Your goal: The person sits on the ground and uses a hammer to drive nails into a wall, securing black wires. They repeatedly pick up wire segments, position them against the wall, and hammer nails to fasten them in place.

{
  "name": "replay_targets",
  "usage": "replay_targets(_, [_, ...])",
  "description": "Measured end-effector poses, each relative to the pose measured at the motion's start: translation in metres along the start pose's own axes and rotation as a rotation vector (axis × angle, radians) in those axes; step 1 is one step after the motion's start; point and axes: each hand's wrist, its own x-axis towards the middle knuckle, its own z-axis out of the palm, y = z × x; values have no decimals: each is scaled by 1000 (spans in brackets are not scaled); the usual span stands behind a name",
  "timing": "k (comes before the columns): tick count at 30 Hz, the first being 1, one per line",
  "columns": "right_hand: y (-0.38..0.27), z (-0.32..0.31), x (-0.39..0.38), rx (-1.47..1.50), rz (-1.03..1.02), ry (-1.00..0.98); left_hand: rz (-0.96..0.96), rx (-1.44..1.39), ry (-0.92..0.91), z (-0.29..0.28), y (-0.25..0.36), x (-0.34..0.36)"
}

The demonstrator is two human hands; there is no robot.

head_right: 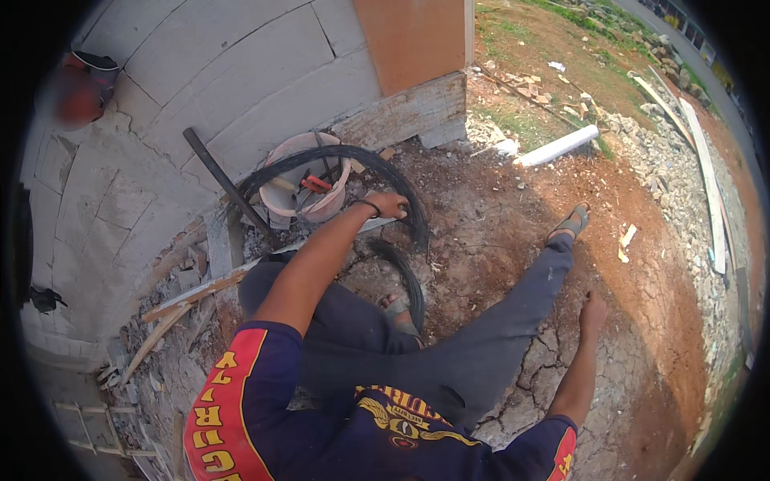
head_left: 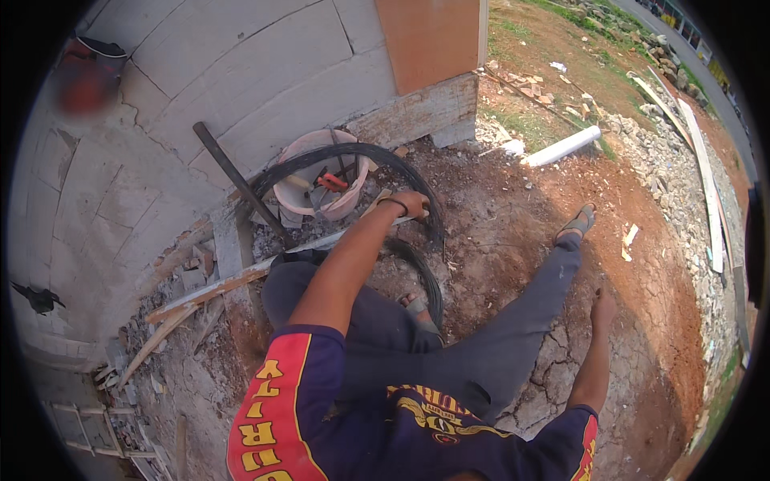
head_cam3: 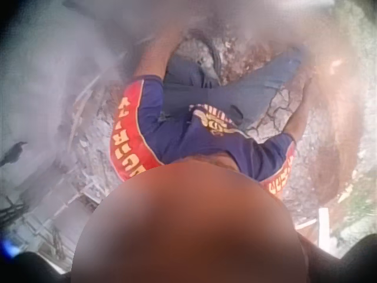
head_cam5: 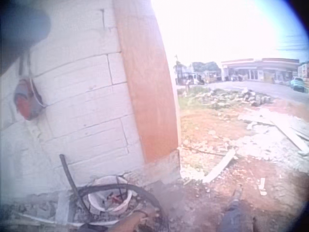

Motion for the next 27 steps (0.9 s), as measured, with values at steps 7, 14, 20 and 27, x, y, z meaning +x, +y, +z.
replay_targets(7, [-34,6,-4,-97,41,-9,-414,-284,178,-133,-150,-157])
replay_targets(14, [-169,-14,-4,72,-221,217,-170,-327,305,-27,-149,-198])
replay_targets(20, [-390,-13,17,582,-708,-19,-495,2,-113,68,-113,-222])
replay_targets(27, [-594,12,81,936,-704,61,-82,-319,813,-22,-133,-182])
